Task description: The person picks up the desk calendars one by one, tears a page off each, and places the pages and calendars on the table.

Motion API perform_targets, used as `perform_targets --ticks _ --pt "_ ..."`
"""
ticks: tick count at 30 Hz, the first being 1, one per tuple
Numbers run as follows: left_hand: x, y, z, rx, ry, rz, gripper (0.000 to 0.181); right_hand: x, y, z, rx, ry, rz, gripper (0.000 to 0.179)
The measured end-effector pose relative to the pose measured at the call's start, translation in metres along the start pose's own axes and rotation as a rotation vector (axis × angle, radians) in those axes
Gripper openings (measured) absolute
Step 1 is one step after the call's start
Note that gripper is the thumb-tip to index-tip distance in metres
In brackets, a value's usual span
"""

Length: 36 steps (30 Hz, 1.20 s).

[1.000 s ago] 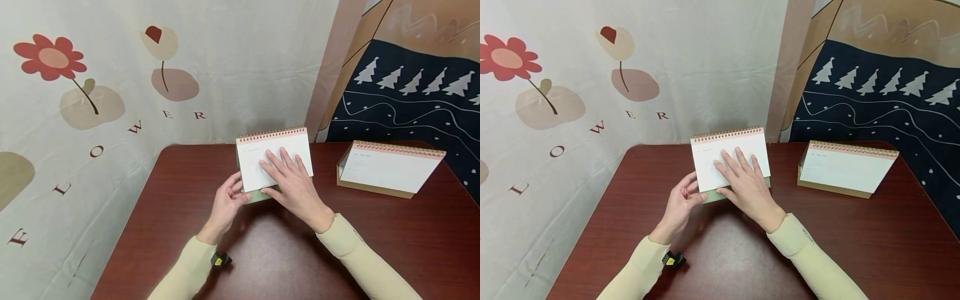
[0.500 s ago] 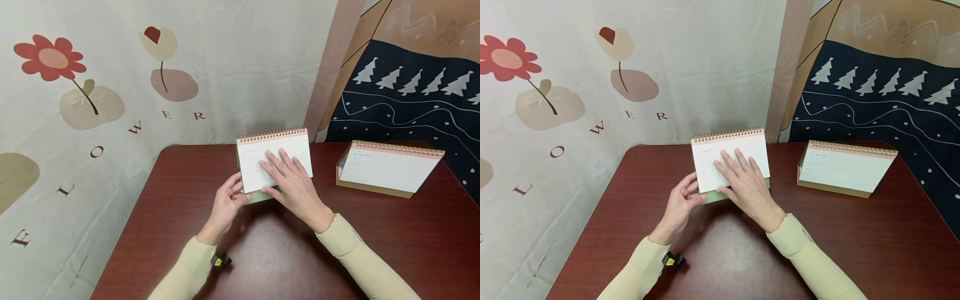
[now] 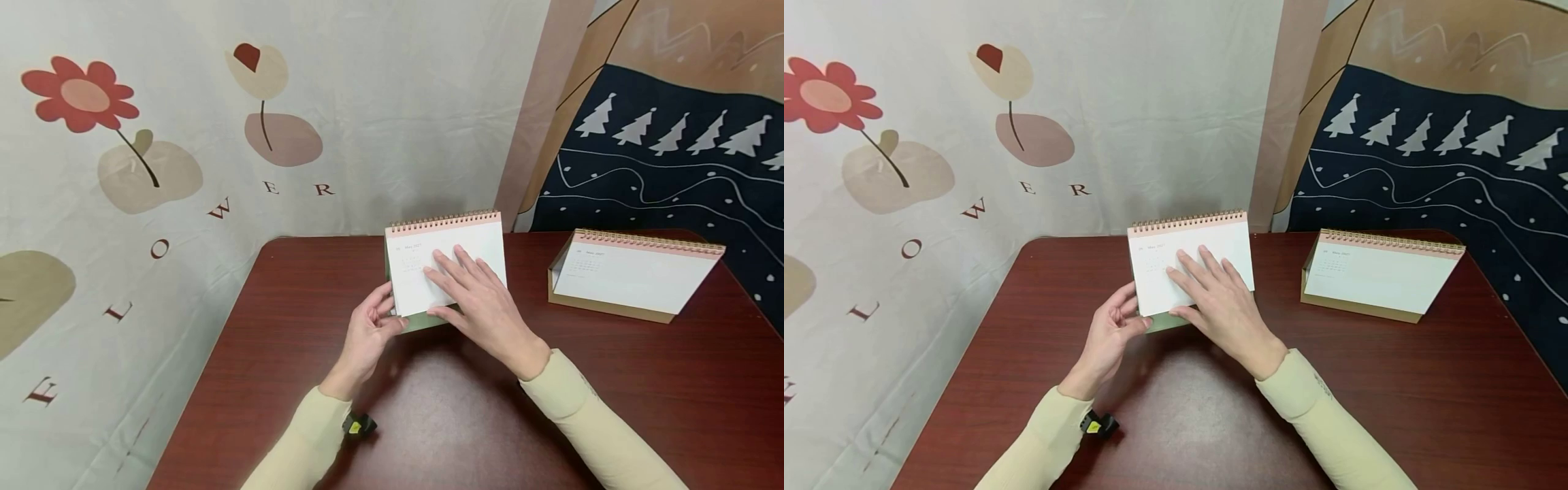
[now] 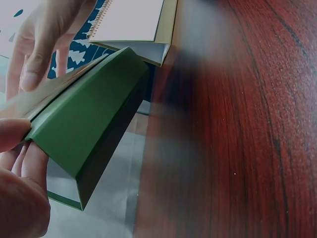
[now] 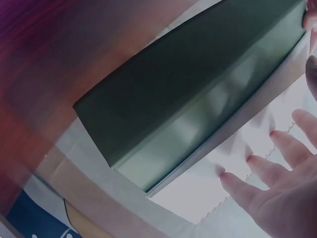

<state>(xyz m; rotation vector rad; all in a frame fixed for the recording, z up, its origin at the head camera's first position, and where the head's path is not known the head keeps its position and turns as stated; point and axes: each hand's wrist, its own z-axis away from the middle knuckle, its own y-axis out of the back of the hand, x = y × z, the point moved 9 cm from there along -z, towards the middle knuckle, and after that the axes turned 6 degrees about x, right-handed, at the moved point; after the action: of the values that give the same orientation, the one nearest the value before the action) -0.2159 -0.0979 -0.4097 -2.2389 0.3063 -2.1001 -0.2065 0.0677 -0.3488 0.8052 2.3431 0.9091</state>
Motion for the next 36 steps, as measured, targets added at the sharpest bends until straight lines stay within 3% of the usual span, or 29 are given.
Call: perform_targets --ticks 13,19,26,30,36 --pt "-0.004 0.006 -0.001 0.036 0.007 -0.013 0.066 -0.004 0.014 0.001 0.108 0.048 -0.089 0.046" --pt "-0.004 0.01 -0.001 0.073 0.006 -0.029 0.065 -0.002 0.022 0.001 0.16 -0.001 -0.215 0.04" --pt "-0.002 0.014 -0.001 0.104 0.0 -0.012 0.066 -0.001 0.038 -0.004 0.308 -0.027 -0.364 0.031" --pt "-0.002 0.015 -0.001 0.111 -0.01 -0.002 0.065 0.002 0.047 -0.006 0.368 -0.072 -0.399 0.026" --pt "-0.003 0.017 -0.001 0.119 -0.014 0.004 0.064 0.009 0.051 -0.007 0.392 -0.146 -0.424 0.023"
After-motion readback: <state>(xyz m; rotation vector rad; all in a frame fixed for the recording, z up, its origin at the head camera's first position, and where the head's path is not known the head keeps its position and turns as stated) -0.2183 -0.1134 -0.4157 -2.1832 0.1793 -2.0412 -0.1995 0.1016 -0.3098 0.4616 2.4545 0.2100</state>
